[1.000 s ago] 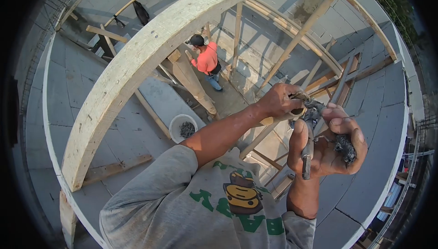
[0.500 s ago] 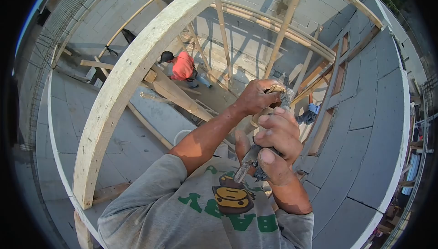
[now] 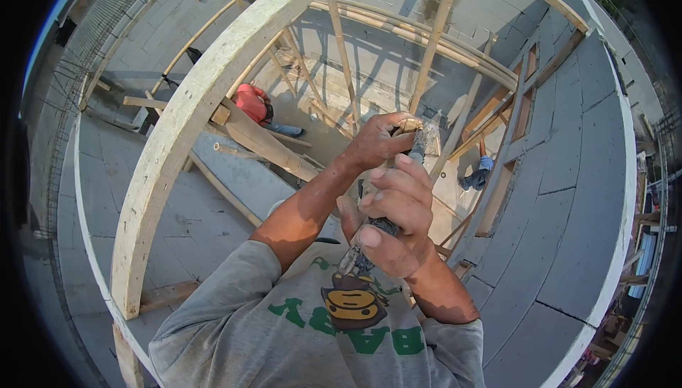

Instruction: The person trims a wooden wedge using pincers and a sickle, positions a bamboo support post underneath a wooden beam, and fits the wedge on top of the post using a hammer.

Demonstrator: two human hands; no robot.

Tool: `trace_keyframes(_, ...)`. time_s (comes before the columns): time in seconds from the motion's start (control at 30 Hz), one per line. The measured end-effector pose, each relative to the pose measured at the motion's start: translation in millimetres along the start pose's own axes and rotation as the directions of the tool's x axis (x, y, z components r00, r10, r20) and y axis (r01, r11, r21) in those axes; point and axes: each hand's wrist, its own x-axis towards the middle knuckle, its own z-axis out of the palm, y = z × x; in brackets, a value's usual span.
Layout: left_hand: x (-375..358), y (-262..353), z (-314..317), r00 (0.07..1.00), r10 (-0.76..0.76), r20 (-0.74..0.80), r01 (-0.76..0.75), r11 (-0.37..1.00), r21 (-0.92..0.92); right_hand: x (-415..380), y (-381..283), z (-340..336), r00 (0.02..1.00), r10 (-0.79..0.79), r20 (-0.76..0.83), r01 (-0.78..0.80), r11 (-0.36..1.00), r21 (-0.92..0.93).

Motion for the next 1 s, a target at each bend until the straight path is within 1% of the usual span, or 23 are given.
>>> trace_keyframes(0.1,0.4,-5.8,5.6,0.999,-0.02,-0.048,0.016,0.998,-0.068,3.1,3.8,-0.6,0.999,-0.005,-0.038,0.005,1.0,-0.01)
trace_keyframes(0.17,-2.7,-1.1,11.4,0.998,-0.02,-0.053,0.011,0.987,-0.162,8.2,6.8,-0.8,0.999,-0.039,-0.038,0.038,0.999,-0.018)
trace_keyframes(0.2,-3.3,0.9,13.1,0.998,-0.02,-0.052,0.008,0.977,-0.212,8.4,6.0,-2.2,0.999,-0.05,0.019,0.051,0.997,-0.062)
trace_keyframes(0.27,8.6,-34.0,10.2,0.99,-0.127,0.056,0.138,0.871,-0.472,6.3,7.5,-5.1,0.989,-0.064,0.135,0.084,0.985,-0.149)
trace_keyframes(0.33,14.2,-24.7,12.8,0.986,-0.153,0.069,0.167,0.862,-0.479,3.5,9.0,-5.0,0.99,-0.061,0.129,0.079,0.987,-0.142)
trace_keyframes(0.4,3.2,-3.1,15.8,0.994,-0.096,-0.042,0.083,0.964,-0.255,3.7,10.0,-2.1,0.995,-0.072,0.071,0.081,0.986,-0.144)
trace_keyframes(0.43,3.5,-4.1,11.2,0.993,-0.117,0.028,0.12,0.967,-0.224,3.2,8.8,-5.0,0.996,-0.056,0.065,0.064,0.988,-0.143)
trace_keyframes(0.53,0.2,-6.4,8.0,0.986,-0.038,0.165,0.113,0.875,-0.472,-2.1,10.1,-7.0,0.996,-0.071,0.057,0.079,0.984,-0.162)
trace_keyframes(0.57,0.6,-19.1,6.5,0.978,-0.013,0.206,0.129,0.819,-0.559,-3.3,9.6,-4.9,0.997,-0.078,0.021,0.081,0.98,-0.183)
trace_keyframes(0.67,1.7,-13.8,6.7,0.981,0.005,0.196,0.094,0.865,-0.493,-12.5,2.6,0.2,0.998,0.053,-0.042,-0.062,0.964,-0.258)
trace_keyframes(0.77,6.7,-18.1,9.6,0.971,0.001,0.237,0.128,0.84,-0.527,-22.6,2.4,2.1,0.999,0.018,-0.038,-0.027,0.964,-0.265)
trace_keyframes(0.9,8.0,-12.1,12.2,0.985,-0.021,0.171,0.094,0.896,-0.434,-53.5,6.5,7.0,0.999,-0.035,-0.002,0.033,0.957,-0.289)
trace_keyframes(1.0,10.1,-14.7,9.8,0.984,-0.026,0.174,0.088,0.929,-0.361,-50.0,4.0,7.0,1.0,-0.005,-0.029,-0.004,0.958,-0.288)
